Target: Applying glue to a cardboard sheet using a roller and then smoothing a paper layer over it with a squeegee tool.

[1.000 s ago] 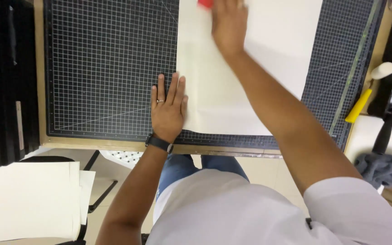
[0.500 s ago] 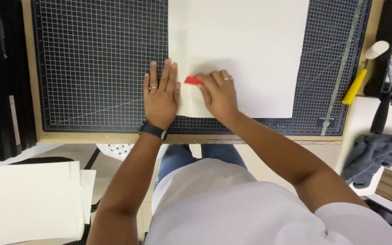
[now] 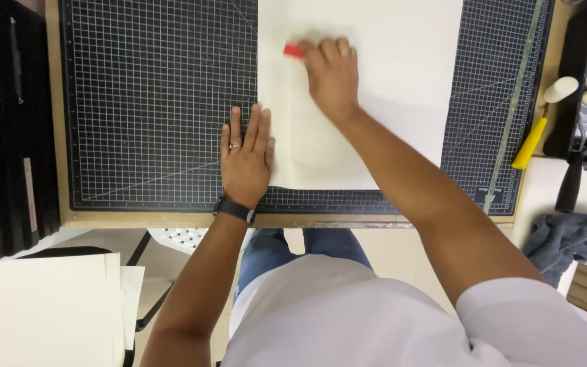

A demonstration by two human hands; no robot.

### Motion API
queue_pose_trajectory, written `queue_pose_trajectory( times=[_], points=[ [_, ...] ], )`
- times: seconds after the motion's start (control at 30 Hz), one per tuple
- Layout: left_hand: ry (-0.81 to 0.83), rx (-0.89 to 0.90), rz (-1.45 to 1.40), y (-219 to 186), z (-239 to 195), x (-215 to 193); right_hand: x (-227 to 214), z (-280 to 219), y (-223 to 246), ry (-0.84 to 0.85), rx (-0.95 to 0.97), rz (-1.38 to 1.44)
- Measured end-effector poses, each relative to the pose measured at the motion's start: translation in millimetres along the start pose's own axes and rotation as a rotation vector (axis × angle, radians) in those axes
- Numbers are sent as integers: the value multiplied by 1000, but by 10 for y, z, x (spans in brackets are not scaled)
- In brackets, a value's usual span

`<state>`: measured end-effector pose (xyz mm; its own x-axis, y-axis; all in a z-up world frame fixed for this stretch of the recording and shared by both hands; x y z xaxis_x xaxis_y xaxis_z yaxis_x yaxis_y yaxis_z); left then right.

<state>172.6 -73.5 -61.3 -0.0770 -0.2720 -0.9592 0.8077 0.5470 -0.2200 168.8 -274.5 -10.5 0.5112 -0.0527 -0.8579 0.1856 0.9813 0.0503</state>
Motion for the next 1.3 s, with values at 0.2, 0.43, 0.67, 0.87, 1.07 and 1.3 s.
queue_pose_trajectory(
  times=[0.2,0.43,0.67,0.87,1.07,1.3],
  points=[
    [18,-16,-14,22,26,-38,490,715,-581,-64,72,-23],
    [305,-63,-74,37,57,180,620,276,-372,-60,-13,-51],
    [283,-46,-90,23,49,125,-315,-969,723,113,4,189],
    [29,-21,-124,13,34,-18,-623,-1380,-173,143,215,156],
    [-86,209,-263,-962,136,-309,-989,-1799,-96,74,595,-17],
    [-10,469,-123,-1200,-256,-54,-1284,-2230,-470,153,797,-22]
  ],
)
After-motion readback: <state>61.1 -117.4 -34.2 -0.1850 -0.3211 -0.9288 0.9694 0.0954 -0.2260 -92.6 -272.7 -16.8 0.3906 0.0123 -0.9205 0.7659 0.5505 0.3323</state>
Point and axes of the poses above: each hand's wrist, its own z-axis towards the middle knuckle, its own x-axis out of the palm, y = z × x, the point moved 9 cm from there along z, towards the middle knuckle, and after that the axes turned 6 degrees about z, right-handed, at the moved point
